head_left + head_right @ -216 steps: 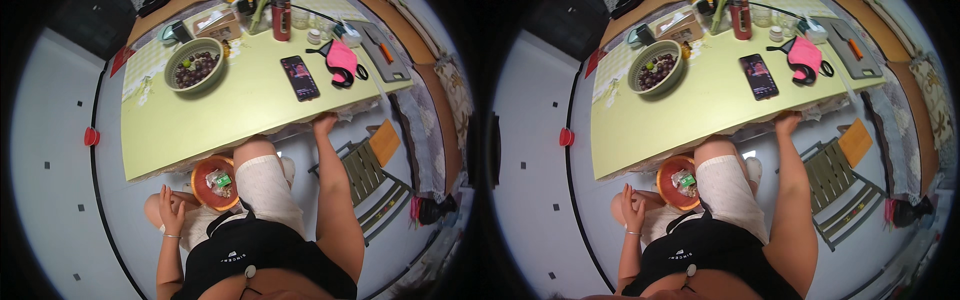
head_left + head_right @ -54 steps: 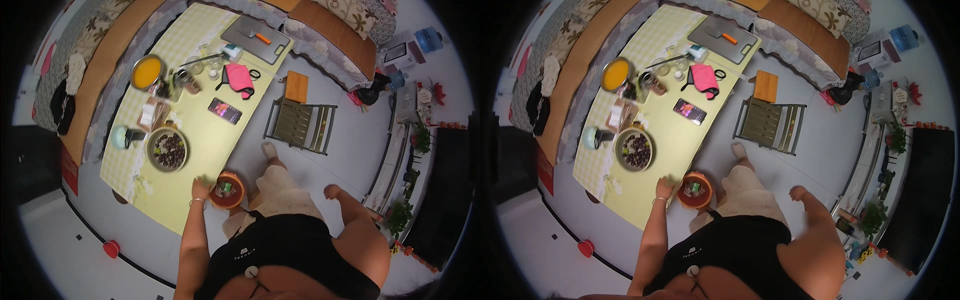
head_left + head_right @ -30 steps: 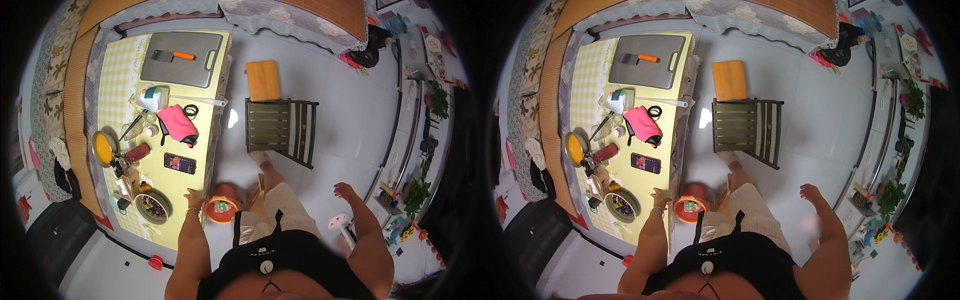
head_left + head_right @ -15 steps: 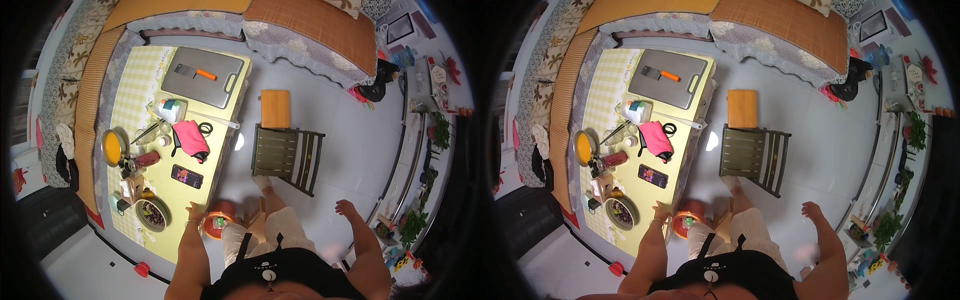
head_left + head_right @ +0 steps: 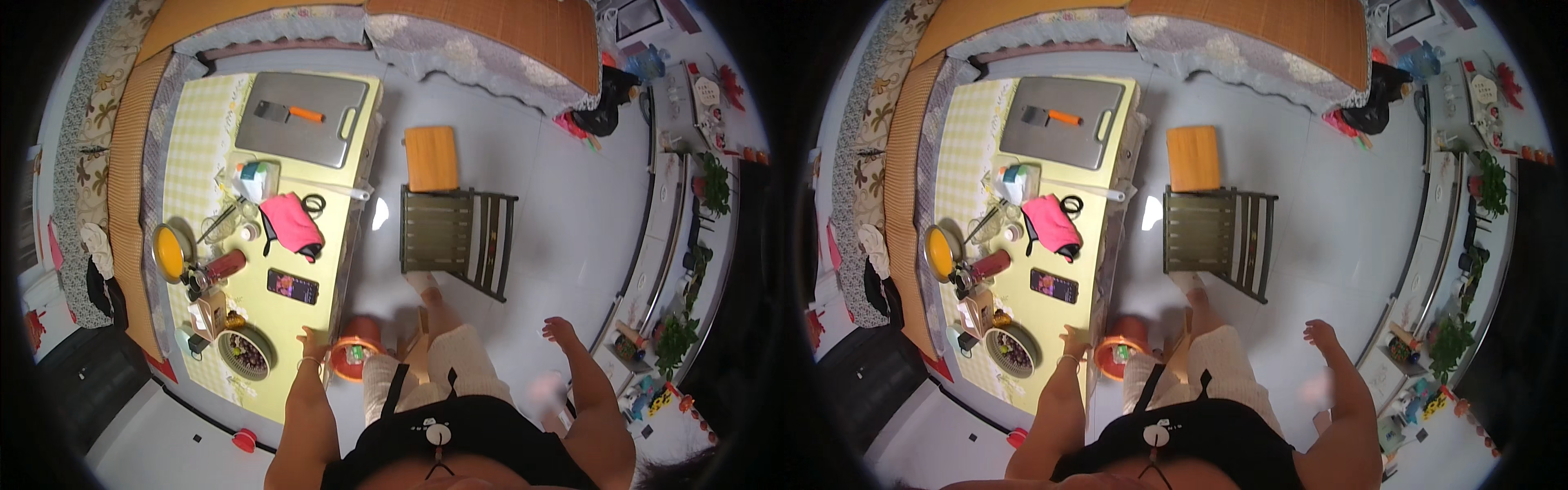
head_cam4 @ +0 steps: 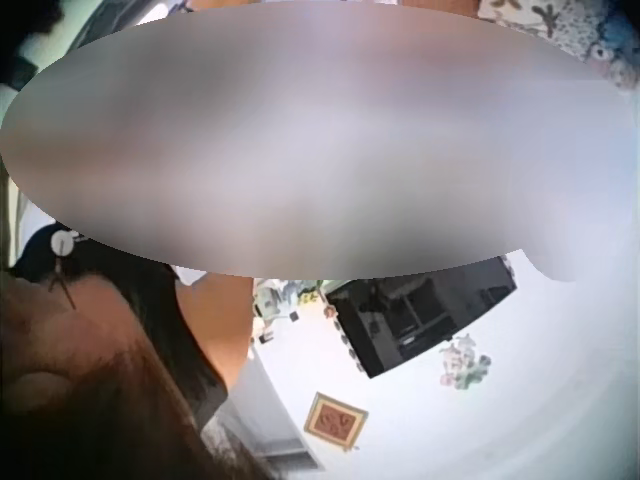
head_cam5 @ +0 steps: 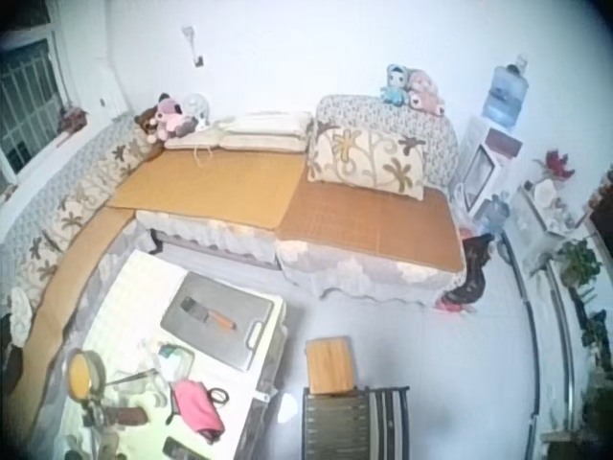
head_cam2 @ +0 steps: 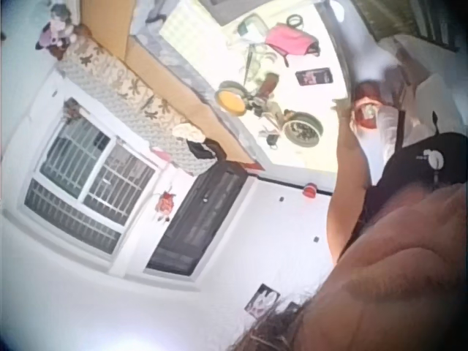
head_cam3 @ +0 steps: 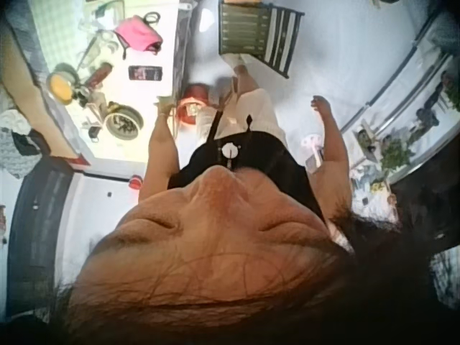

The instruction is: The person sits on the floor and peels the shells off small nuts by hand, placing the kernels into a clear plastic container. After finishing the nuts, the person wipes the container lid with a pink cloth, moves a jar of grains, and then retrieves a white paper and a gold foil strip to place on the table.

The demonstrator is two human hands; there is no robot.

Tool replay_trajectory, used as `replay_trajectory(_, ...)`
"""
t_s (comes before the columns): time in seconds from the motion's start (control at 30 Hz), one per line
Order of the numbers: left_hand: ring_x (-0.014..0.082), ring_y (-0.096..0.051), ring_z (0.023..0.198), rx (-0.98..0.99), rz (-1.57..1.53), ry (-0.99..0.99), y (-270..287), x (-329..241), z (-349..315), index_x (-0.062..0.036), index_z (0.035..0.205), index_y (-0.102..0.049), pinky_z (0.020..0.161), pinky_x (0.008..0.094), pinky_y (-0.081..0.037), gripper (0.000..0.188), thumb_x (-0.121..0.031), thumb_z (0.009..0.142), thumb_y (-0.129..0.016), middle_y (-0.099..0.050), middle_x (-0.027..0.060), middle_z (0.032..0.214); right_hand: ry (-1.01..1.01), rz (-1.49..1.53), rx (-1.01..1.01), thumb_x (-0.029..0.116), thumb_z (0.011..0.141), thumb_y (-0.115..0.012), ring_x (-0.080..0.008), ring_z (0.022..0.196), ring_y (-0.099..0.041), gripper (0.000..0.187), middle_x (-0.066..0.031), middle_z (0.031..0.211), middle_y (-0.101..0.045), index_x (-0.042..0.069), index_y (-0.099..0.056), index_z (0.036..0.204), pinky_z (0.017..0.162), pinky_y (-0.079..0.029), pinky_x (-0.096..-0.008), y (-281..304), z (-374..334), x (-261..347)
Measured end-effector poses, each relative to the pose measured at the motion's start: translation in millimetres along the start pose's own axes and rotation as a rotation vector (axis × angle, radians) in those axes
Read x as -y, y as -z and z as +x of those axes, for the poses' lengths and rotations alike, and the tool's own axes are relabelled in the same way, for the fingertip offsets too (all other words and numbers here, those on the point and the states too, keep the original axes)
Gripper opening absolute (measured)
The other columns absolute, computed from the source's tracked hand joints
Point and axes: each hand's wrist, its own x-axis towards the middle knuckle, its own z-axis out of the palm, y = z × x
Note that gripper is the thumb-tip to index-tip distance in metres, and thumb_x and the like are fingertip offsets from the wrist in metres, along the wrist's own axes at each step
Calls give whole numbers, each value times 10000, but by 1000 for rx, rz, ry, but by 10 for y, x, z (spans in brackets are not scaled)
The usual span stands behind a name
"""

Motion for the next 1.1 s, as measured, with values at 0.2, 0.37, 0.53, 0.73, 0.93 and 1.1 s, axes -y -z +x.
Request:
replay_trajectory(0.2,563,-345,1285,52,-534,306,302,-278,-153,-166,1503,138,627,449,-620,1279,-58,639,-798,85,345,1514,-66,-67,-52,145,897,-539,-162,773,-651,273,-66,918,-672,64,-587,1153,662,-495,-295,-133,-179,-39)
replay_trajectory(0.37,539,-404,1257,44,-593,273,439,-320,-305,-184,1513,101,632,426,-629,1199,1,669,-731,106,335,1514,-53,-86,-30,146,895,-545,-169,800,-657,285,-73,942,-677,62,-586,1164,686,-502,-307,-220,-240,-34)
replay_trajectory(0.53,557,-462,1183,113,-182,96,513,-350,-360,-182,1494,-197,778,563,-548,910,-168,737,-703,-171,273,1495,-4,-100,23,177,868,-596,-178,792,-666,293,-70,924,-669,52,-605,1133,644,-500,-294,-375,-274,20)
replay_trajectory(0.73,624,-264,1291,7,800,-180,81,-52,183,-144,1395,-479,891,729,-387,635,-337,813,-644,-491,217,1382,84,-41,14,172,867,-619,-178,797,-667,280,-62,913,-674,60,-610,1123,649,-504,-298,-324,-577,208)
replay_trajectory(0.93,622,-181,1332,189,388,-46,465,-370,-105,-67,1439,-379,1018,646,-341,705,-287,819,-630,-420,168,1452,69,-46,-87,155,881,-596,-179,809,-670,267,-83,938,-673,41,-608,1123,659,-512,-300,-284,-897,117)
replay_trajectory(1.1,564,-325,1290,203,915,-174,166,-100,139,-320,1518,-132,896,780,-325,816,-374,868,-621,-286,101,1536,62,36,-74,170,919,-569,-185,853,-671,283,-83,978,-676,46,-586,1173,693,-526,-320,-265,-1004,-138)
